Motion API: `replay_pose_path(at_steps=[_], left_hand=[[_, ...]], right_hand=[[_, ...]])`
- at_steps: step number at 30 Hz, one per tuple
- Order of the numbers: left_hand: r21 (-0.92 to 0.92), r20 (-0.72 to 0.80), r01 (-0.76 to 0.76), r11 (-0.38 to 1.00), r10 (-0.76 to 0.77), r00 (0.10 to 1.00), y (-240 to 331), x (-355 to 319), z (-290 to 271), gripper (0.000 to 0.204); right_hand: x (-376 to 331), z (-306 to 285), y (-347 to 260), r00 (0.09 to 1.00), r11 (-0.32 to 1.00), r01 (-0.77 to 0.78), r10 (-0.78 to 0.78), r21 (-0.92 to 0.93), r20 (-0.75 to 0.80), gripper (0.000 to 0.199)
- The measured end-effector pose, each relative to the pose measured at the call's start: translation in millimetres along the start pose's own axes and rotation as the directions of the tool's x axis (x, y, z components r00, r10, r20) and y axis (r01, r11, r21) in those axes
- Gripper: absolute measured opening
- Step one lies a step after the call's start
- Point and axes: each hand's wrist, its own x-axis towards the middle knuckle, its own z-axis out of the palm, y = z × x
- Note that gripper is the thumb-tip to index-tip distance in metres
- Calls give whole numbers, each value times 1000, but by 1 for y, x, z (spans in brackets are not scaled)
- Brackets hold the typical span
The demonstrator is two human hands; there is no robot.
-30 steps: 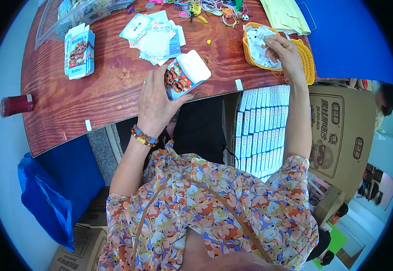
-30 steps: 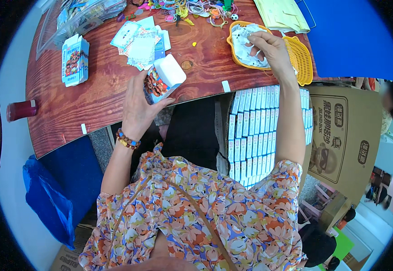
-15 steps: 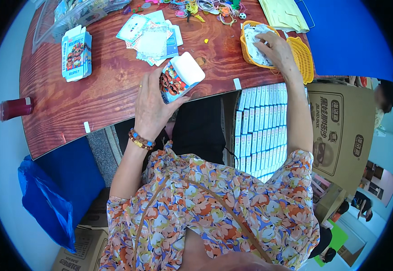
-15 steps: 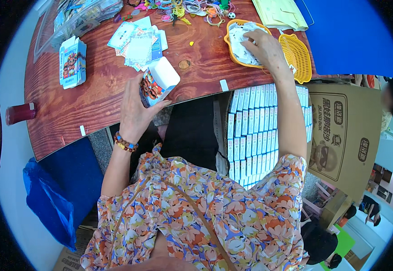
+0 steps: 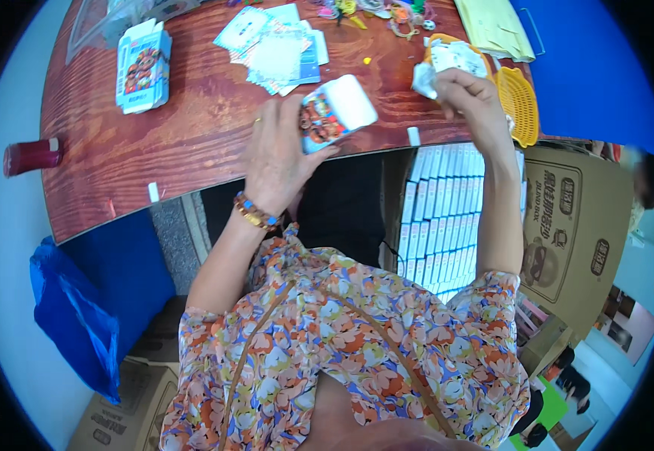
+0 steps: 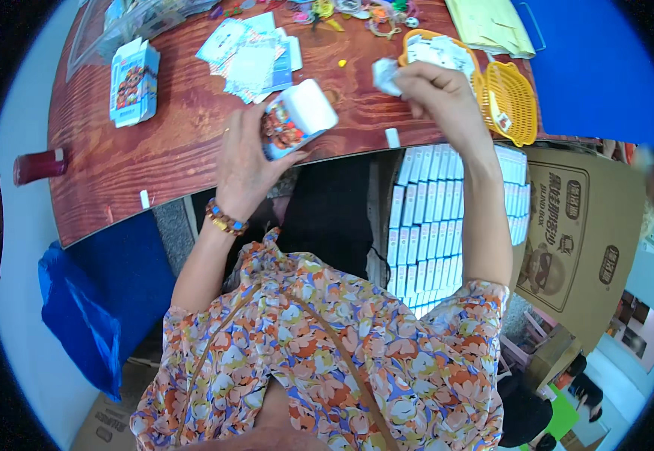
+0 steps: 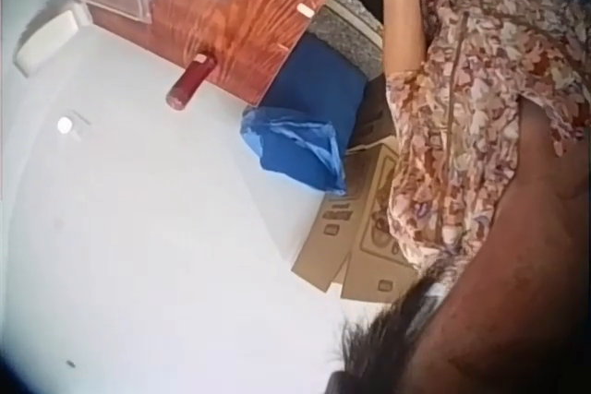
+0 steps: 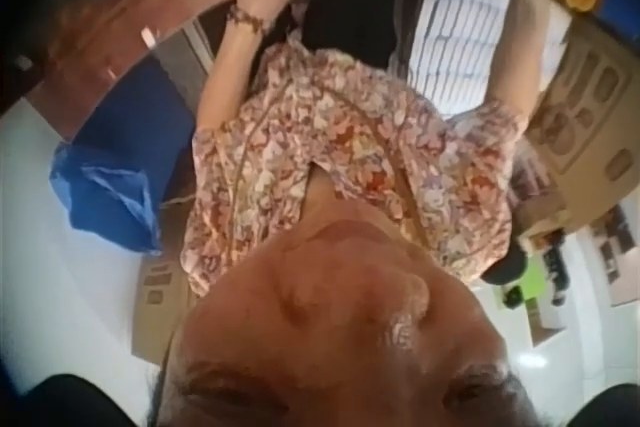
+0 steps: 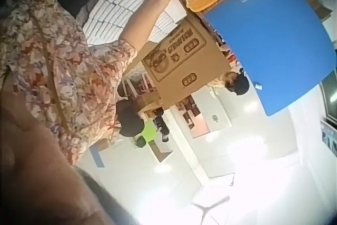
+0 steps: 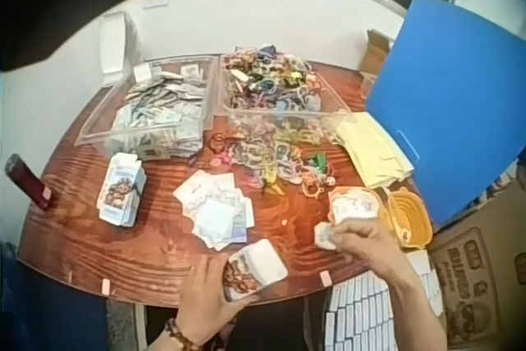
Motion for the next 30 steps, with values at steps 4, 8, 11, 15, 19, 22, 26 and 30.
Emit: replay_pose_path(at_steps=[4,8,11,15,19,22,26,30], left_hand=[[-33,-22,-24,999,23,999,4,1,4,76],[-10,-40,-3,1000,2,999,6,0,3,76],[-53,-23,11,999,-12,1000,1,-1,2,79],[-68,-60,26,997,-30,998,-14,-7,1,84],[-199,-69,42,979,-57,996,-13,-5,3,84],[-371,-22,180,911,-202,979,-15,-5,8,84],[-476,28,240,846,-259,966,-16,-9,12,85],[-549,62,291,784,-309,949,-13,-8,5,87]], right_hand=[[0,52,-10,976,983,39,0,-177,217,17],[1,78,-30,969,809,158,-16,-566,248,22],[-2,76,-25,967,880,225,-151,-418,204,23],[-2,17,-15,989,918,100,-136,-383,-66,23],[-4,-98,34,838,826,-111,-221,-552,-499,22],[-2,-171,85,824,727,-408,33,-552,-566,20],[11,-182,111,894,738,-415,222,-532,-390,16],[24,-202,138,881,798,-453,333,-397,-336,15]])
